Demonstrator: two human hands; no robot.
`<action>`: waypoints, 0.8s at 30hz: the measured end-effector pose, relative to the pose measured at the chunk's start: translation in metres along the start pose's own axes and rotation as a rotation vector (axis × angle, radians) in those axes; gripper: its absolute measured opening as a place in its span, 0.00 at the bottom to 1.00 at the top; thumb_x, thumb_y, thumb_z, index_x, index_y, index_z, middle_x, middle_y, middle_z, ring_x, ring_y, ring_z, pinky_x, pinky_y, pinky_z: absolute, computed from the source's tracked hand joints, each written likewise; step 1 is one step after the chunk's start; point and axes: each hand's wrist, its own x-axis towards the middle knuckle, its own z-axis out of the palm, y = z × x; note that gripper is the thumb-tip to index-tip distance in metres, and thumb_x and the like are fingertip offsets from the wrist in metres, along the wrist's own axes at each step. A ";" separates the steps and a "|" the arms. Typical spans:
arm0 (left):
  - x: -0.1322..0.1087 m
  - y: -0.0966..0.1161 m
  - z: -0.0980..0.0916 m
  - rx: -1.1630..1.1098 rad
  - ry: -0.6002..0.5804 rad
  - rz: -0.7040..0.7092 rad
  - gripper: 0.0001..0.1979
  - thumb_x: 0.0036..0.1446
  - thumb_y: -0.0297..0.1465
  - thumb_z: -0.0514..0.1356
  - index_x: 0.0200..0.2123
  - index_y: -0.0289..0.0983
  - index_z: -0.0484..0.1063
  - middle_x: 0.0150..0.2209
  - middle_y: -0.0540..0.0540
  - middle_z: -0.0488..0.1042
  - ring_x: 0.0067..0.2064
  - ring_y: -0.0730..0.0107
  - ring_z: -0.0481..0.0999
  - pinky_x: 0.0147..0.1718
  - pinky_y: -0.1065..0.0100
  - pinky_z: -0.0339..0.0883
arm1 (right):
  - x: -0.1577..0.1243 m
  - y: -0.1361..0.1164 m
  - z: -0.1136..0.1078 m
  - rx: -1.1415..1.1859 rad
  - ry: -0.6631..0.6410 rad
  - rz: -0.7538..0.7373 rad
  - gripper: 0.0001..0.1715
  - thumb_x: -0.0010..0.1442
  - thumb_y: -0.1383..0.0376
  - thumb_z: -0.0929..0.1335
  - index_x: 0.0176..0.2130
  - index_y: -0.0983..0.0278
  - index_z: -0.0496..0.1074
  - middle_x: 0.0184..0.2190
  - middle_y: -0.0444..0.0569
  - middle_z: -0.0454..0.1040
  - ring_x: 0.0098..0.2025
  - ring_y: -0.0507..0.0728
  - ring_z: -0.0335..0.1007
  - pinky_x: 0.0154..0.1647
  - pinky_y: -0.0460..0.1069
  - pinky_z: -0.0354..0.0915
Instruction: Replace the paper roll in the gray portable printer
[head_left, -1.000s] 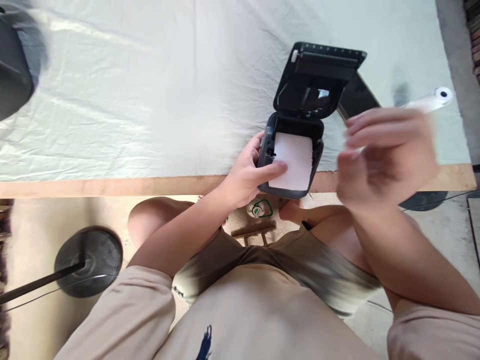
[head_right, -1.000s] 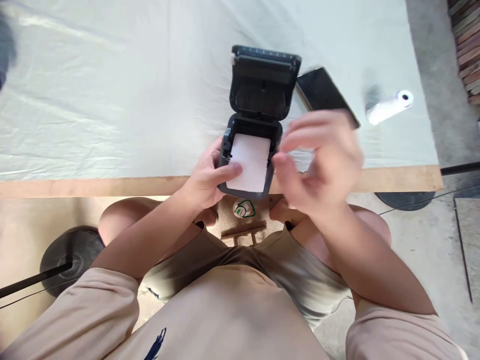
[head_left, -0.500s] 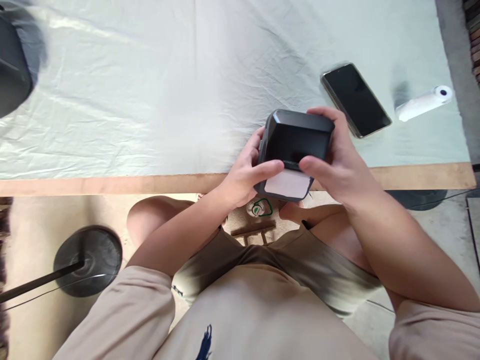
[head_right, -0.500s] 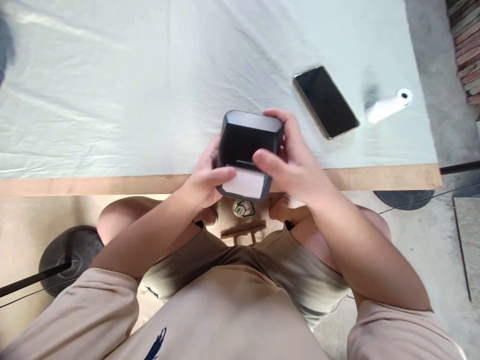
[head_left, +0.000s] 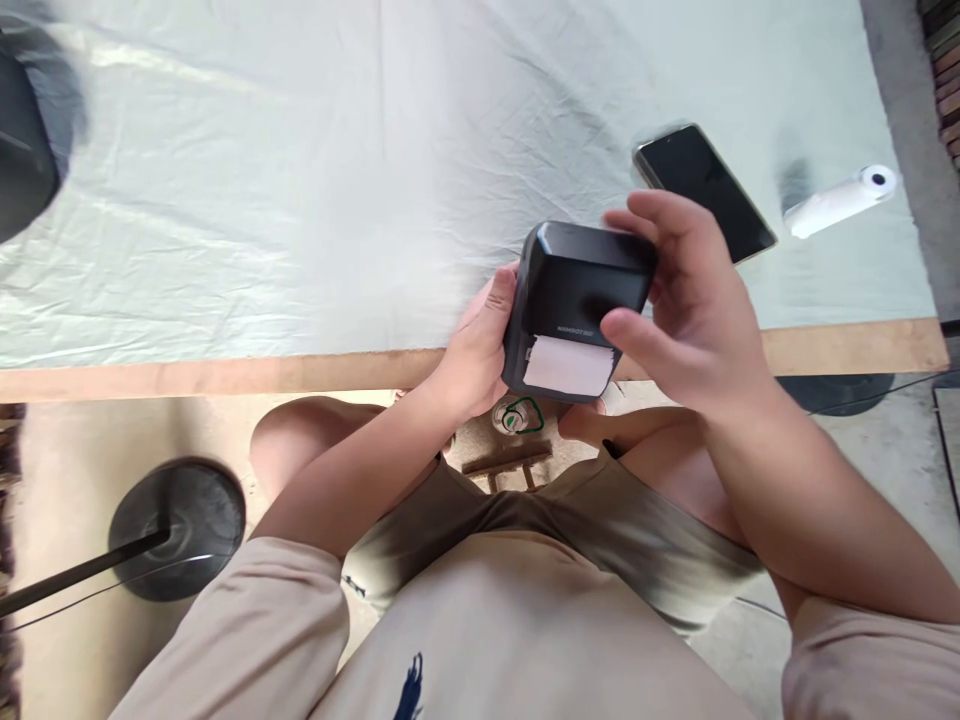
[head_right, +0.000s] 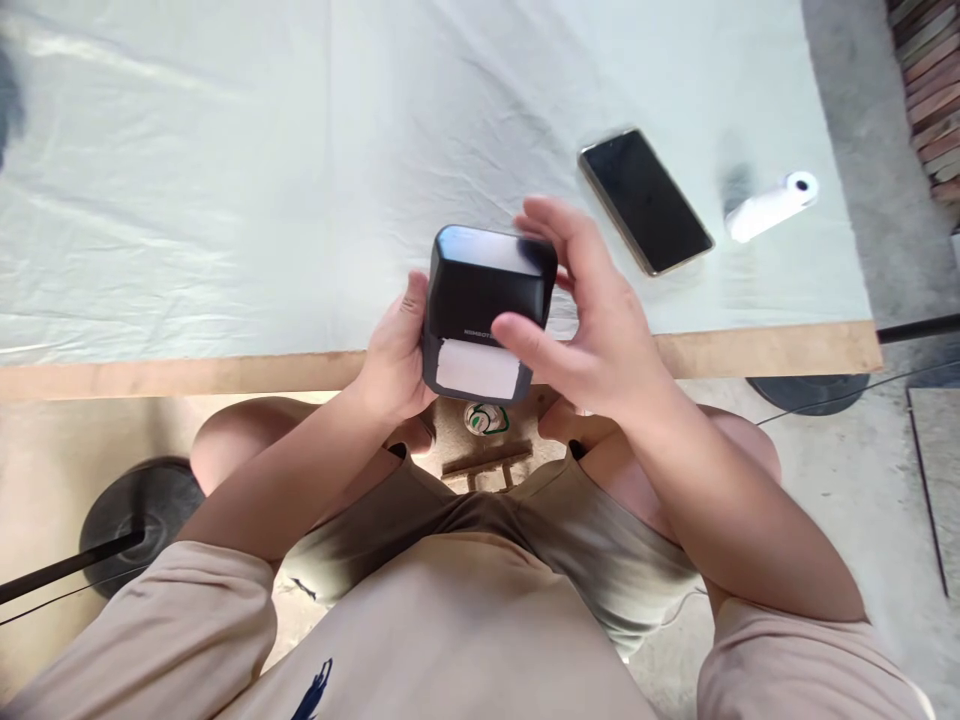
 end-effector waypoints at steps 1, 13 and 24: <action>0.001 0.000 0.000 -0.004 0.002 0.006 0.21 0.79 0.54 0.71 0.52 0.42 0.82 0.44 0.47 0.89 0.58 0.46 0.94 0.53 0.55 0.92 | -0.001 -0.002 -0.003 0.036 -0.020 -0.037 0.48 0.75 0.44 0.73 0.84 0.49 0.60 0.81 0.59 0.71 0.81 0.68 0.75 0.75 0.63 0.83; 0.001 0.002 -0.005 0.043 -0.115 -0.044 0.24 0.69 0.52 0.80 0.56 0.43 0.83 0.51 0.44 0.88 0.56 0.50 0.90 0.52 0.58 0.86 | 0.019 -0.013 -0.013 0.016 0.485 -0.406 0.22 0.77 0.49 0.76 0.64 0.51 0.79 0.51 0.45 0.77 0.30 0.45 0.71 0.27 0.46 0.58; 0.001 -0.001 -0.024 0.319 -0.195 0.026 0.37 0.66 0.61 0.80 0.68 0.48 0.82 0.60 0.44 0.85 0.70 0.45 0.84 0.67 0.59 0.82 | -0.002 -0.017 -0.032 -0.558 -0.016 -0.095 0.24 0.68 0.55 0.76 0.62 0.47 0.86 0.32 0.44 0.83 0.27 0.58 0.68 0.30 0.52 0.47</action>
